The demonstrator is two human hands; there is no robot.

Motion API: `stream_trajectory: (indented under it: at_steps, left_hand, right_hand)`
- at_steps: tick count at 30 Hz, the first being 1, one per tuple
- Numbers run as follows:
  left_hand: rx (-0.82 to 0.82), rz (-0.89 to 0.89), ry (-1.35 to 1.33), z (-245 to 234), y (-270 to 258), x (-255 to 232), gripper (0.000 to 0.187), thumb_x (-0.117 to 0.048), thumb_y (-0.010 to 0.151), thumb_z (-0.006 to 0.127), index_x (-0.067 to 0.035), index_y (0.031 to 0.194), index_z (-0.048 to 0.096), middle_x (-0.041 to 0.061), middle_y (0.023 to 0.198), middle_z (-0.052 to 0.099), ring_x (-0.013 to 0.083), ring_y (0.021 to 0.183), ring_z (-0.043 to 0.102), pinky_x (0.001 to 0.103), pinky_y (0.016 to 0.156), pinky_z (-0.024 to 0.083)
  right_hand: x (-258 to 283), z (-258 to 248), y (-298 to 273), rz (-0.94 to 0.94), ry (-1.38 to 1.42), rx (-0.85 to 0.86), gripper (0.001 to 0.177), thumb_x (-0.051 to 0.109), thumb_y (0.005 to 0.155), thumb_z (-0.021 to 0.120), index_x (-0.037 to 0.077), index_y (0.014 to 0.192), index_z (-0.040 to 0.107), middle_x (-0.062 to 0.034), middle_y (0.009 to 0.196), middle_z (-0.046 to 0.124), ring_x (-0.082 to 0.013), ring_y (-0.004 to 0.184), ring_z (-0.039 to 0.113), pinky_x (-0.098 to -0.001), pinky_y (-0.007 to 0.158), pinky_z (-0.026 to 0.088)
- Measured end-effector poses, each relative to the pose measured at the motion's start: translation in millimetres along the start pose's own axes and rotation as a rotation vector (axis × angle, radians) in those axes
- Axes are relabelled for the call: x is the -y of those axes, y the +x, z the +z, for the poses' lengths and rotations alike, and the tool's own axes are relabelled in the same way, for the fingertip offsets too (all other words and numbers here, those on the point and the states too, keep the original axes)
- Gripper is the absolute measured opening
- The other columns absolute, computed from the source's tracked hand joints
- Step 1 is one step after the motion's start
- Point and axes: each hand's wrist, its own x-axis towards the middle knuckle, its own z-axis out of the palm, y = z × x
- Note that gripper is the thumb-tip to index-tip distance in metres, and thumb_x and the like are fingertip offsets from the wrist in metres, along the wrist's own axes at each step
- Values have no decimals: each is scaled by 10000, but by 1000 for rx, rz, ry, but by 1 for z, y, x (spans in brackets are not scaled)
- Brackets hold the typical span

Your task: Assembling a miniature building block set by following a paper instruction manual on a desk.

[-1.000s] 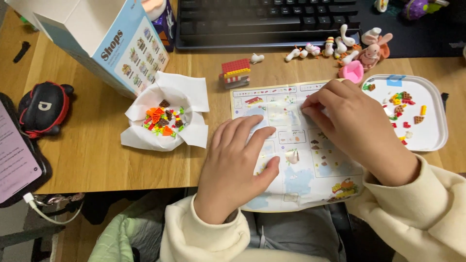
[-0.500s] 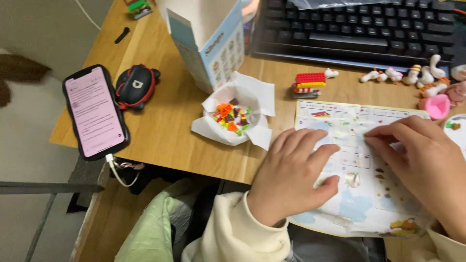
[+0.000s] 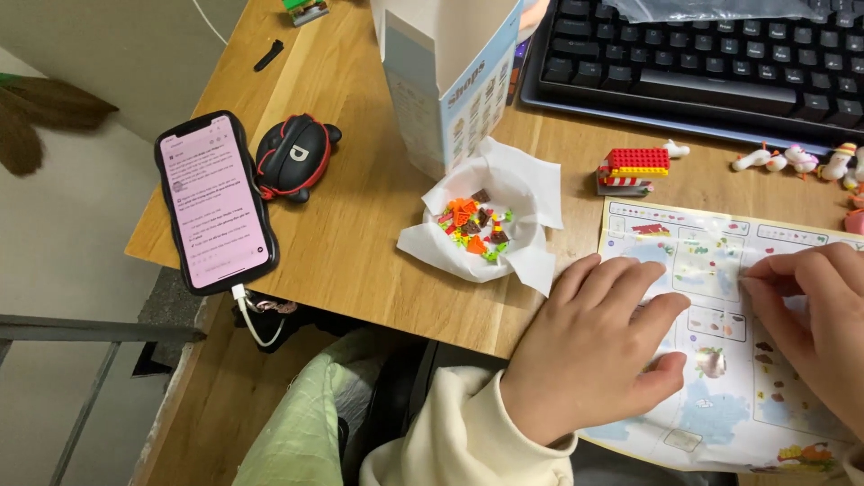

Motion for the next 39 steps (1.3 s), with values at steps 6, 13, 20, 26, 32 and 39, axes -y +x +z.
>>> stream_trajectory:
  at_steps: [6,13,20,26,32,39]
  left_hand:
    - [13,13,-5,-3,2,0,280,-164,767,623,-29,1013,621,162,1159,594,333,1085,560,459,1043,411]
    - [43,1,28,-4,5,-1,321,-183,741,636,-48,1032,630,148,1189,587,325,1103,562,469,1065,394]
    - [157,17,78,-3,9,0,383,-262,784,616,-77,1120,639,165,1224,610,327,1139,554,494,1035,387]
    - [227,38,192,8,6,5,395,-324,811,634,-135,1158,633,118,1275,584,325,1169,525,490,1020,368]
    - [262,41,189,9,12,-1,362,-268,837,651,-123,1167,630,102,1298,578,317,1196,532,462,1034,391]
    - [300,-10,232,12,15,-4,365,-286,809,673,-131,1138,647,69,1301,586,290,1198,540,453,1034,397]
  right_hand:
    - [16,-12,4,-23,54,-40,198,86,978,677,71,1171,721,-83,1036,676,-206,821,617,-346,849,494]
    - [28,-19,0,-137,114,-38,270,23,906,642,75,1162,709,-53,1065,690,-238,889,639,-362,823,514]
    - [36,-38,1,-33,214,65,314,113,871,609,158,1175,671,-12,1103,695,-189,943,671,-333,790,526]
    - [44,-53,-4,-134,344,98,389,145,916,554,69,1298,545,-139,1204,654,-313,1061,636,-414,884,493]
    - [47,-43,-15,-124,326,-26,365,157,949,549,32,1292,551,-157,1283,613,-334,1175,578,-445,987,453]
    - [34,-35,-18,-166,358,-14,401,219,966,539,37,1322,510,-151,1351,549,-335,1232,506,-456,994,414]
